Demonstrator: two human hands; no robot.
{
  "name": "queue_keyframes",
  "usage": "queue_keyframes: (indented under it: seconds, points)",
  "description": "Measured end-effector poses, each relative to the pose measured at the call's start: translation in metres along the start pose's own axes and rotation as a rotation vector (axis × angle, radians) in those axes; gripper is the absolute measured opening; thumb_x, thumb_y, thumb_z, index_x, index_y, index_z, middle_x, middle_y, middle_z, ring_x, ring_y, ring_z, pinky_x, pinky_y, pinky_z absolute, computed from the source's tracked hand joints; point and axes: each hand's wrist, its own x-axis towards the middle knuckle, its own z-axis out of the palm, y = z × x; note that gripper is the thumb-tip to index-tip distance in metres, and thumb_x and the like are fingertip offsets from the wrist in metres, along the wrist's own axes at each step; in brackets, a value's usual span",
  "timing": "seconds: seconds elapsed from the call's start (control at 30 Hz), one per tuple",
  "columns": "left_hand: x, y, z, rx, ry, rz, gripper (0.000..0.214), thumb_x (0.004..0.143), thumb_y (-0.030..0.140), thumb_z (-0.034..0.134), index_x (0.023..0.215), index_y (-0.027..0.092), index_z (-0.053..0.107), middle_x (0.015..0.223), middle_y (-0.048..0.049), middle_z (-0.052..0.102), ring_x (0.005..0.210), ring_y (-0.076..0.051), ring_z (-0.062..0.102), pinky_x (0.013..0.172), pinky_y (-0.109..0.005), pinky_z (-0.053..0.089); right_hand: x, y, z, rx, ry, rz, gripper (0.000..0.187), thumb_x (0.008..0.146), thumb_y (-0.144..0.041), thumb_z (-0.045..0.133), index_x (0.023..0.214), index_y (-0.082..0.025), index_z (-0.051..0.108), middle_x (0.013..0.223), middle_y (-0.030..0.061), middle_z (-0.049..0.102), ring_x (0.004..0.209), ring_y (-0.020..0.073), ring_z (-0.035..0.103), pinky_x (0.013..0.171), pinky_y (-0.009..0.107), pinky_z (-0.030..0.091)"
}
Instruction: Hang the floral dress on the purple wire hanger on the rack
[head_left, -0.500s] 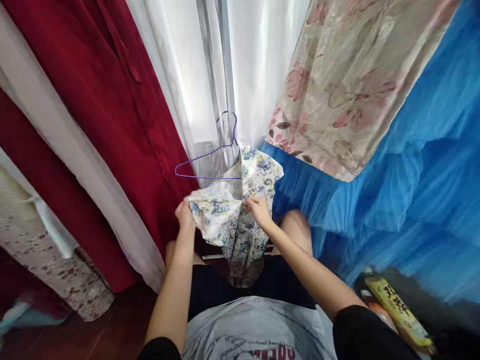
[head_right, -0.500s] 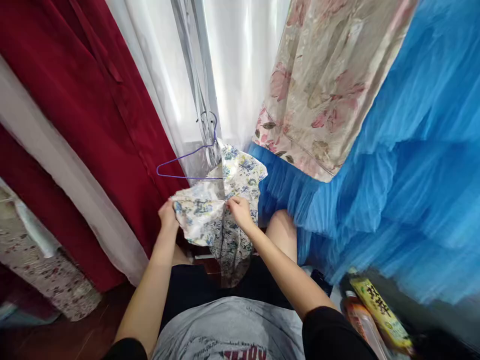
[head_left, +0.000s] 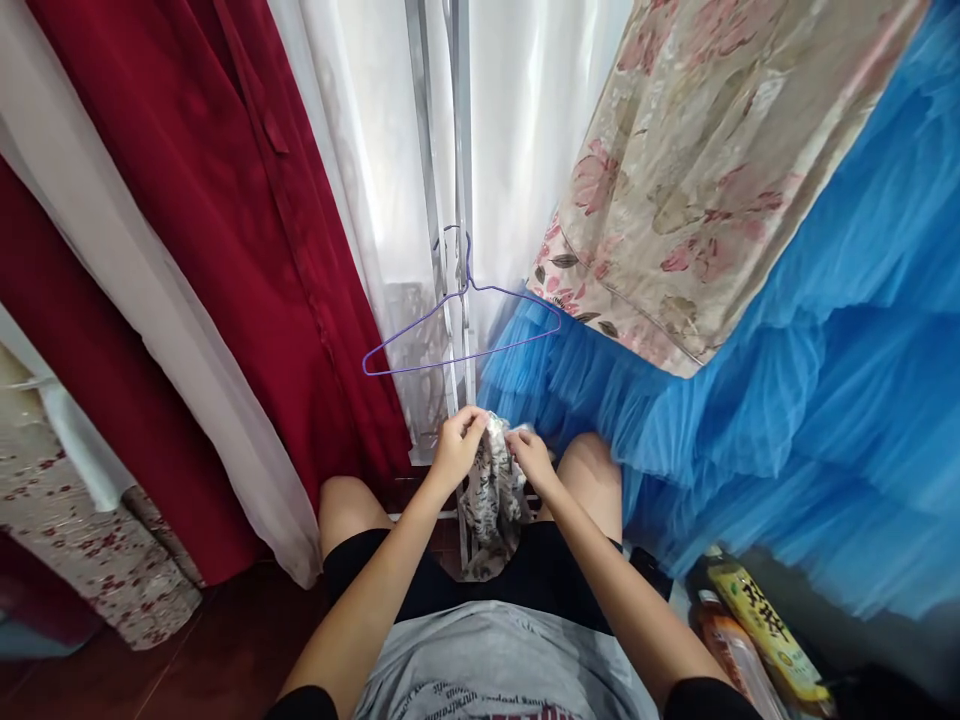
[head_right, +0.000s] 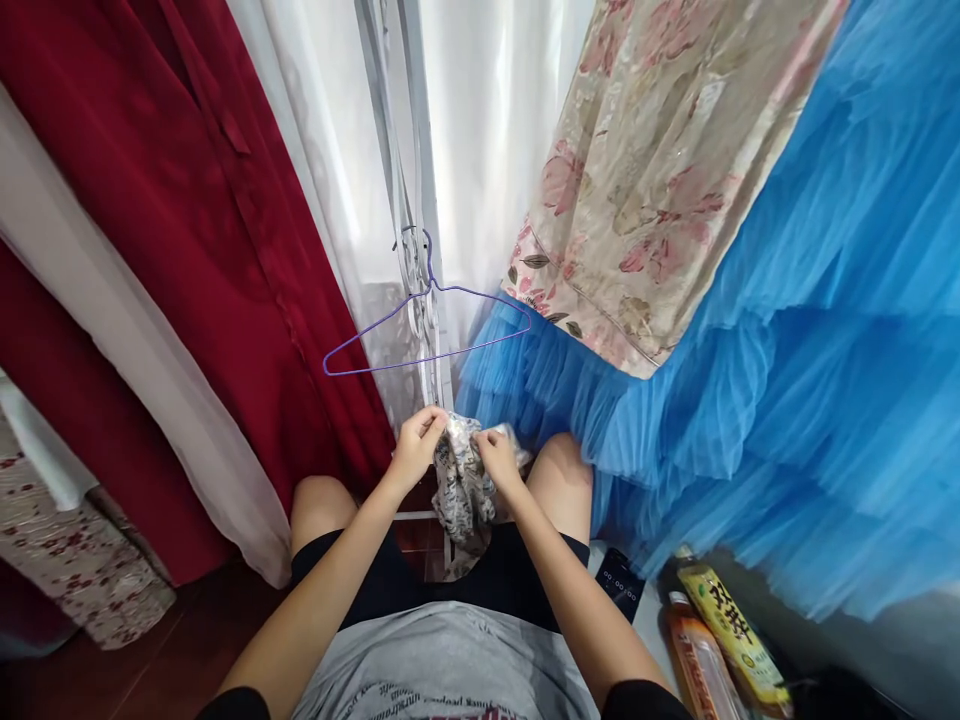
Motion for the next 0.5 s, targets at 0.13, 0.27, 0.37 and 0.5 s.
queue_keyframes:
  seconds: [0.13, 0.27, 0.37, 0.5]
  points:
    - [-0.009, 0.022, 0.005, 0.045, -0.080, 0.047, 0.026, 0.099, 0.040, 0.058, 0.090, 0.018, 0.068, 0.089, -0.0045, 0.069, 0.089, -0.020, 0.064, 0.085, -0.029, 0.048, -0.019, -0.031, 0.010, 0.044, -0.332, 0.021, 0.033, 0.084, -0.050, 0.070, 0.087, -0.017, 0.070, 0.080, 0.0024, 0.072, 0.082, 0.0218, 0.064, 0.079, 0.034, 0.052]
    - [-0.002, 0.030, -0.003, 0.083, 0.011, 0.014, 0.027, 0.097, 0.042, 0.060, 0.090, 0.018, 0.070, 0.089, -0.0051, 0.070, 0.088, -0.020, 0.064, 0.084, -0.030, 0.048, -0.035, -0.061, 0.007, 0.206, -0.761, 0.272, 0.065, 0.089, -0.076, 0.049, 0.109, -0.018, 0.070, 0.095, 0.0099, 0.076, 0.096, 0.0274, 0.072, 0.090, 0.043, 0.054]
    - [0.002, 0.027, -0.011, -0.033, 0.026, -0.109, 0.029, 0.090, 0.046, 0.068, 0.085, 0.018, 0.068, 0.082, -0.0032, 0.067, 0.081, -0.019, 0.063, 0.078, -0.028, 0.048, -0.043, -0.072, 0.008, 0.238, -0.853, 0.261, 0.065, 0.080, -0.073, 0.067, 0.109, -0.014, 0.071, 0.094, 0.0122, 0.077, 0.096, 0.0287, 0.073, 0.092, 0.043, 0.055]
    - [-0.014, 0.020, -0.022, -0.370, -0.193, -0.374, 0.046, 0.090, 0.063, 0.061, 0.101, 0.019, 0.067, 0.091, -0.0056, 0.070, 0.085, -0.020, 0.065, 0.080, -0.031, 0.051, -0.047, -0.084, 0.010, 0.244, -0.794, 0.135, 0.052, 0.063, -0.035, 0.094, 0.107, -0.016, 0.073, 0.097, 0.0089, 0.079, 0.093, 0.0262, 0.074, 0.094, 0.040, 0.055]
